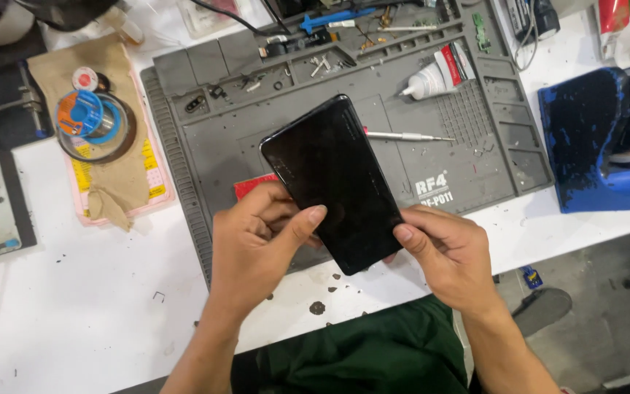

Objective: Sealing the back cover of a mobile phone with adhesive, securing it with tape, and testing the charging functionality.

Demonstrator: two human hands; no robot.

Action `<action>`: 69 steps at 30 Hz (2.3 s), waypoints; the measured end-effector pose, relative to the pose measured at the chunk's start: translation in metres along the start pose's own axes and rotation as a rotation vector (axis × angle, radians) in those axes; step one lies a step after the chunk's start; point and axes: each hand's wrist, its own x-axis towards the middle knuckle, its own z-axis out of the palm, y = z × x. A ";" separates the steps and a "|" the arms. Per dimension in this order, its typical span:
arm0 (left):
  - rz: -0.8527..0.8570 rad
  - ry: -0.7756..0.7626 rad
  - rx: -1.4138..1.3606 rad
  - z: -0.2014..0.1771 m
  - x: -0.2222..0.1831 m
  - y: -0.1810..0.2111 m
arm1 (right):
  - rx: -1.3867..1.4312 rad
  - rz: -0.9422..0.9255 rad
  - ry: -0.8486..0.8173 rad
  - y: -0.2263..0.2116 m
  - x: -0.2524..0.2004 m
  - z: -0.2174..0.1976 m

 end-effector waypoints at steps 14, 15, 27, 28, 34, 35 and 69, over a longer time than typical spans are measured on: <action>0.036 -0.015 0.375 -0.014 -0.001 0.015 | -0.103 -0.027 -0.112 0.022 0.000 -0.043; 0.023 -0.060 0.389 -0.014 0.000 0.015 | -0.083 0.018 0.004 0.027 0.000 -0.043; -0.238 -0.057 0.140 0.015 -0.009 -0.017 | 0.490 0.225 0.186 0.021 -0.001 -0.022; -0.297 -0.040 0.048 0.017 -0.009 -0.023 | 0.612 0.158 0.102 0.019 -0.002 -0.015; 0.041 -0.041 0.390 0.035 -0.015 0.012 | 0.517 0.293 0.272 0.026 0.014 -0.025; 0.052 -0.034 0.389 0.041 -0.009 0.015 | 0.516 0.282 0.265 0.025 0.016 -0.022; -0.722 0.215 -0.485 0.028 0.034 0.007 | -0.651 -0.253 0.753 0.030 0.071 -0.290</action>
